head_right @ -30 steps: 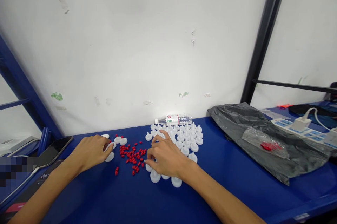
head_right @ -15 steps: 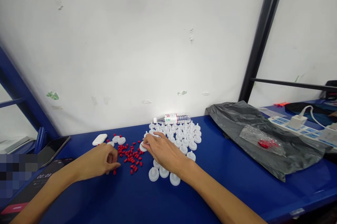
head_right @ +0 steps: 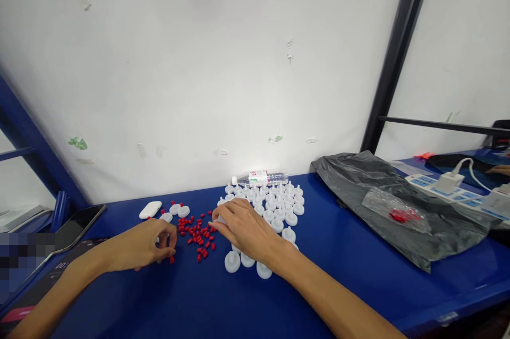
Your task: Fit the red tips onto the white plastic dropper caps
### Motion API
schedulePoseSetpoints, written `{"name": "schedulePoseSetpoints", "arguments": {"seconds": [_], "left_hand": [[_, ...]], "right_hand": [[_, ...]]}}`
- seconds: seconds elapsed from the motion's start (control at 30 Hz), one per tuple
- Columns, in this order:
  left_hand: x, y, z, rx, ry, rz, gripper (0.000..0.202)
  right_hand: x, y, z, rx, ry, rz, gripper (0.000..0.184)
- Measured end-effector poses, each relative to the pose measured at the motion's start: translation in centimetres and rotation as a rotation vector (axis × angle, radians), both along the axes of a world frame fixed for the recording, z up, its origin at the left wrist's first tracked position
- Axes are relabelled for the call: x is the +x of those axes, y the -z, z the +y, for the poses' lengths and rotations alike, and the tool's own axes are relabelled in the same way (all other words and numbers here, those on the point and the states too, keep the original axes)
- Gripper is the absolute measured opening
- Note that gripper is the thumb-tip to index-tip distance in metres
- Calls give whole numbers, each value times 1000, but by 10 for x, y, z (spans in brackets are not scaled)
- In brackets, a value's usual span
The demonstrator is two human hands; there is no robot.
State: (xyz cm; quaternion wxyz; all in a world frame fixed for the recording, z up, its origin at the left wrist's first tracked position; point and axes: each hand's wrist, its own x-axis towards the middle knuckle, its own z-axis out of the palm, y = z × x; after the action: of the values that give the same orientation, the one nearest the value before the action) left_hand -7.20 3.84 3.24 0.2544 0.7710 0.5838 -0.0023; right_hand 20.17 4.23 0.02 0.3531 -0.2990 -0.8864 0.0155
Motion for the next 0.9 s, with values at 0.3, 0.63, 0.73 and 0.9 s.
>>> {"name": "schedulePoseSetpoints", "arguments": {"seconds": [0.3,0.63,0.73,0.9], "left_hand": [[1,3,1,-58,13,-88,22],[0,9,5,60,20,-105,33],[2,6,7,114,20,-162,35],[16,3,6,239,46,-309,33]], "right_hand": [[-1,1,-2,-6,-14,-2,14],[-3,3,-3,17,16,7,19],[-3,3,-3,27,45,-1,23],[-2,4,-2,18,44,-27,36]]}}
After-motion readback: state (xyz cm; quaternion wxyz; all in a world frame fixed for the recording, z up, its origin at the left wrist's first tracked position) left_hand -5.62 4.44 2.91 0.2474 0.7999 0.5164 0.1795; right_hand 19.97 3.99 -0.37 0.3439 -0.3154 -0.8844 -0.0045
